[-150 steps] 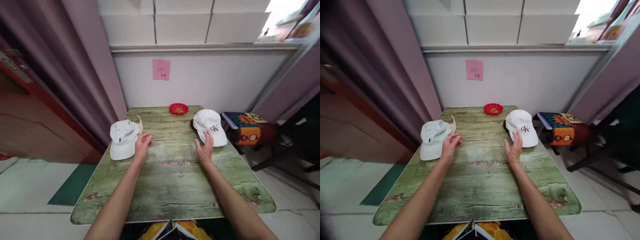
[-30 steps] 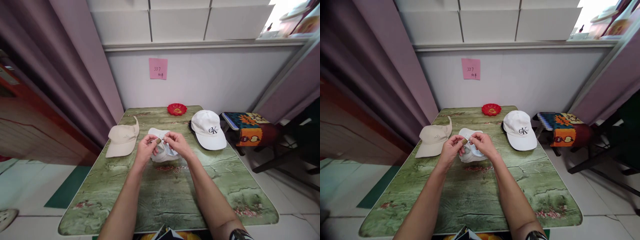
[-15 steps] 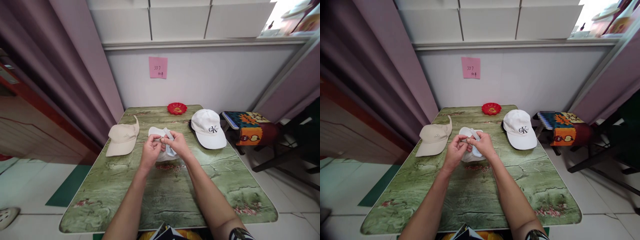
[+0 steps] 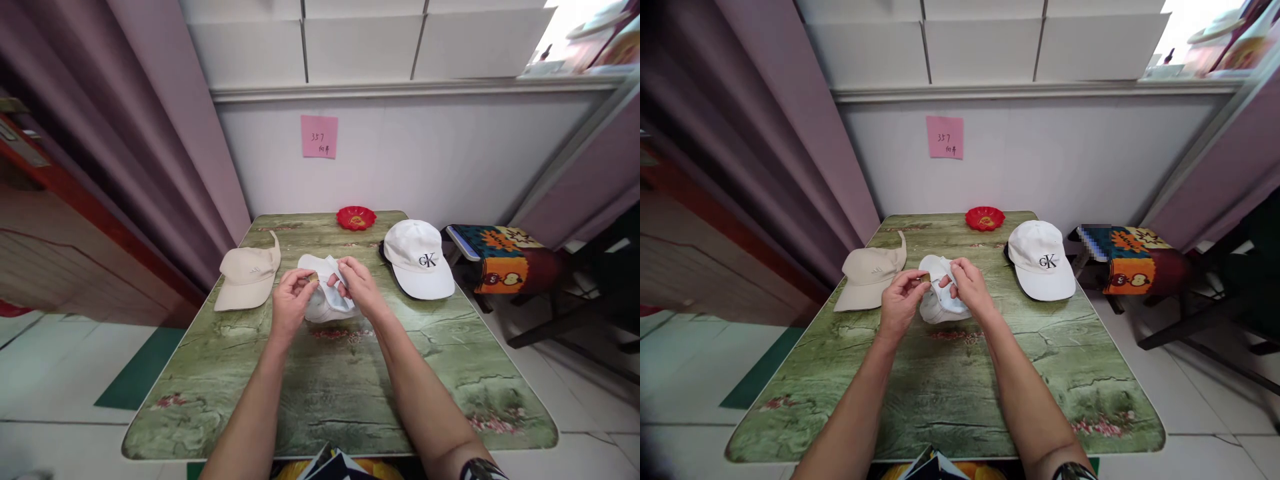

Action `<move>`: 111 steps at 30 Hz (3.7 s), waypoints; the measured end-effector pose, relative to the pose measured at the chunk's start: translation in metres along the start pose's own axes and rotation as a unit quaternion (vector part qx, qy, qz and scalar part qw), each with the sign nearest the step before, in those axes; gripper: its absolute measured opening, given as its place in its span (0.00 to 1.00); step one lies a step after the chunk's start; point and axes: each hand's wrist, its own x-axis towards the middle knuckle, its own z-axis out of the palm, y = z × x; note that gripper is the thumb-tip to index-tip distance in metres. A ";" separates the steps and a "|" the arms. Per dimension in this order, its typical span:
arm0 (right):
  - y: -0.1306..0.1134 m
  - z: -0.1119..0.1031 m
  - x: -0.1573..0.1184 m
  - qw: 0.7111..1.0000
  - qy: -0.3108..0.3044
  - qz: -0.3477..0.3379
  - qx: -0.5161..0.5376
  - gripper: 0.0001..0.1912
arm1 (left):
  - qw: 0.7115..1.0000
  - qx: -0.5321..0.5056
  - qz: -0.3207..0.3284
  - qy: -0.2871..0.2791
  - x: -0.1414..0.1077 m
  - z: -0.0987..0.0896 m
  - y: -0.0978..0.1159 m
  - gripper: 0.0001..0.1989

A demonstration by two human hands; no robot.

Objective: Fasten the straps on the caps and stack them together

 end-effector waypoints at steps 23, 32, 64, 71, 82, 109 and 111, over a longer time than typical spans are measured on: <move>-0.001 0.005 -0.002 0.993 -0.043 0.029 -0.105 0.15 | 0.955 -0.237 -0.177 -0.038 -0.003 -0.001 -0.013 0.18; -0.006 0.001 -0.005 0.991 -0.065 0.030 -0.111 0.15 | 0.967 -0.196 -0.146 -0.072 -0.004 -0.005 -0.014 0.17; -0.004 -0.001 -0.005 0.985 -0.044 -0.019 -0.167 0.12 | 0.974 -0.140 -0.128 -0.123 -0.006 -0.003 0.007 0.16; -0.006 0.001 -0.007 0.985 -0.072 -0.016 -0.155 0.14 | 0.973 -0.147 -0.133 -0.116 -0.005 -0.004 0.005 0.16; -0.004 -0.009 -0.005 0.990 -0.080 0.025 -0.114 0.10 | 0.970 -0.126 -0.126 -0.163 -0.006 -0.014 0.004 0.16; -0.008 -0.008 -0.006 0.988 -0.112 0.022 -0.099 0.09 | 0.968 -0.143 -0.119 -0.165 -0.007 -0.012 0.001 0.16; -0.007 -0.007 -0.006 0.989 -0.115 0.022 -0.091 0.10 | 0.968 -0.141 -0.122 -0.165 -0.007 -0.010 0.001 0.17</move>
